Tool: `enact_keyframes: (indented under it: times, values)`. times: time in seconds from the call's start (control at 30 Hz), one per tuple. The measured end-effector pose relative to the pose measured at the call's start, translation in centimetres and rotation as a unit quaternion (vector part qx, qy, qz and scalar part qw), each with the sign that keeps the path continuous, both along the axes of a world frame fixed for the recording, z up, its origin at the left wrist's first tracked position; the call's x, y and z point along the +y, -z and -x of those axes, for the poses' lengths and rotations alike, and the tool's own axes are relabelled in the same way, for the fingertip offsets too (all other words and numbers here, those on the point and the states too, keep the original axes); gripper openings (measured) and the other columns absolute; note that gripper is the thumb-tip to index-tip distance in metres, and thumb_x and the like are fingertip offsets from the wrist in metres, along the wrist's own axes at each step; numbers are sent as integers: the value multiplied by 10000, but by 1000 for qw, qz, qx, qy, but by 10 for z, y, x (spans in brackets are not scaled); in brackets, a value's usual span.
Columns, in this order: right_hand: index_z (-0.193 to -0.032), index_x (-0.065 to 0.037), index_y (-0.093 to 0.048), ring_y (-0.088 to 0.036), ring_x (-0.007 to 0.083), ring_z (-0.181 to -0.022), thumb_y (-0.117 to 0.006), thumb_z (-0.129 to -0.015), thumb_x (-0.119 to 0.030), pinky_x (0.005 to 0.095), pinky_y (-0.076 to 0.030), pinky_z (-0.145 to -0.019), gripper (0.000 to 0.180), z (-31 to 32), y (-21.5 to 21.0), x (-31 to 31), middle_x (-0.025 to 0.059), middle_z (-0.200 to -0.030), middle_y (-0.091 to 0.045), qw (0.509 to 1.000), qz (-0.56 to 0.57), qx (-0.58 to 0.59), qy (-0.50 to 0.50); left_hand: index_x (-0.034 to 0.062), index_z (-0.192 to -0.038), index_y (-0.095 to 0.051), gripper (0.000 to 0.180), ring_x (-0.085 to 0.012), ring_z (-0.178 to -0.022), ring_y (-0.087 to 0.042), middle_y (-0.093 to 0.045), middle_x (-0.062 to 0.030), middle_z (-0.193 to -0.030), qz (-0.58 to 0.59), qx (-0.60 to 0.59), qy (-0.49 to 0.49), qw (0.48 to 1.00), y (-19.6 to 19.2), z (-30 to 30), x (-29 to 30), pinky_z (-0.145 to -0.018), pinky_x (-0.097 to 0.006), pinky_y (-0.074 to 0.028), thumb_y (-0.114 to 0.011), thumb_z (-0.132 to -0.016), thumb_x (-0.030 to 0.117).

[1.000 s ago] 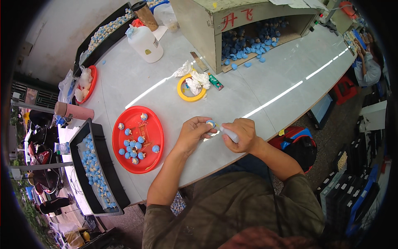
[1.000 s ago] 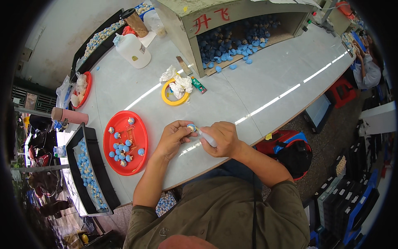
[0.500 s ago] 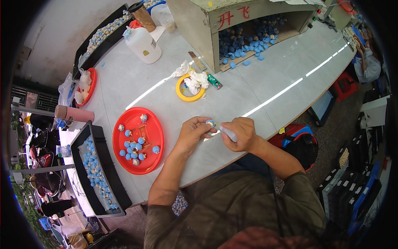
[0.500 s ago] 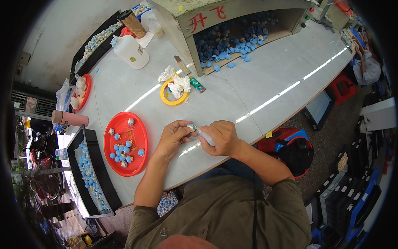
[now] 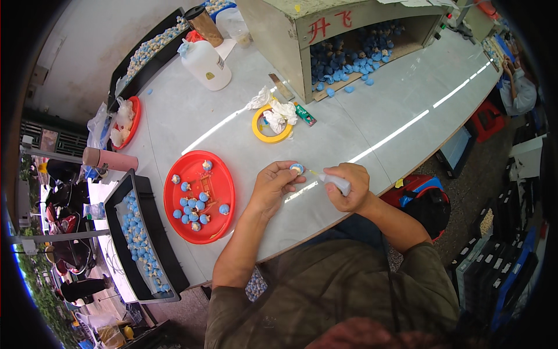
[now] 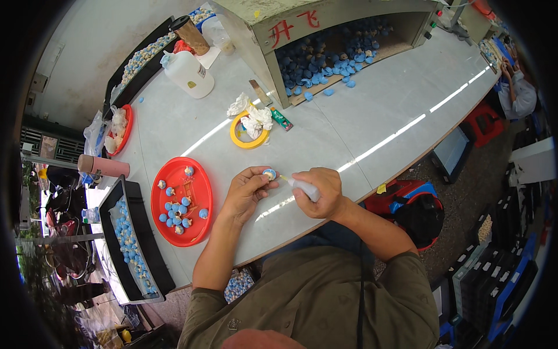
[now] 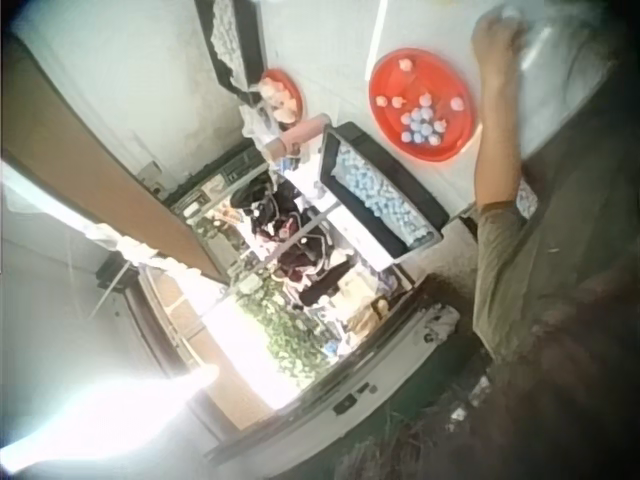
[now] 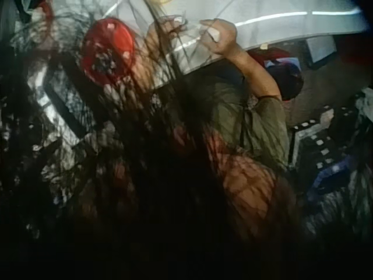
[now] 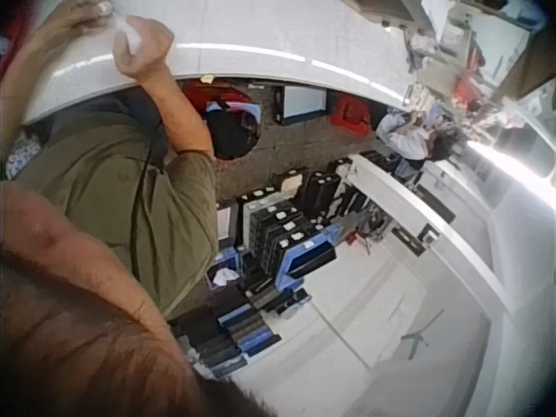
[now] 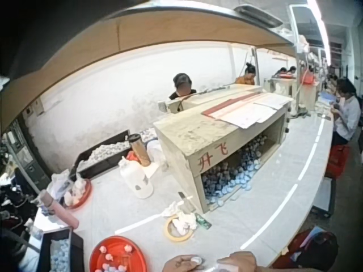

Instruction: The person assembles small blue toy parts by applying glue from a bottle to the pieces and joining them by hand.

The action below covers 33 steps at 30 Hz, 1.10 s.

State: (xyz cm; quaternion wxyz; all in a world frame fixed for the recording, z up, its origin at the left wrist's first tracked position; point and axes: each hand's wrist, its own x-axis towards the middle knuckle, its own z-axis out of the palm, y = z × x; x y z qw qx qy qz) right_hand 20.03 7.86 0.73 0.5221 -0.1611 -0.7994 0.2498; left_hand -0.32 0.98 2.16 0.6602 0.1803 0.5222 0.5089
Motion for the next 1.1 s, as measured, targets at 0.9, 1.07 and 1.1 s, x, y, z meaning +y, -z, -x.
enact_keyframes:
  times: [0.9,1.07,1.1]
  values:
    - [-895,21,-639,-643,234,-577,-651,-770,-52,298,-486,-537,145,5,2,-4,138,-706,-653,984,178,4,-19,-4,-1080,-454,345,-234,-1116,-608,-561,-194,-1197,-151,83,-11,985,16,-13,-3,-935,-300,-504,-608,-801,-137]
    - [-915,21,-635,-623,211,-557,-638,-790,-63,285,-473,-527,151,6,4,-3,125,-687,-643,981,194,7,-14,-7,-1081,-445,350,-239,-1114,-608,-560,-193,-1196,-152,81,-9,985,16,-12,-4,-922,-298,-511,-602,-799,-142]
    - [-915,21,-635,-623,211,-557,-638,-790,-63,285,-473,-527,151,4,4,-3,125,-687,-643,981,194,7,-12,-1,-1082,-451,363,-241,-1112,-608,-560,-191,-1198,-145,77,-13,986,16,-12,-3,-944,-302,-503,-613,-791,-146]
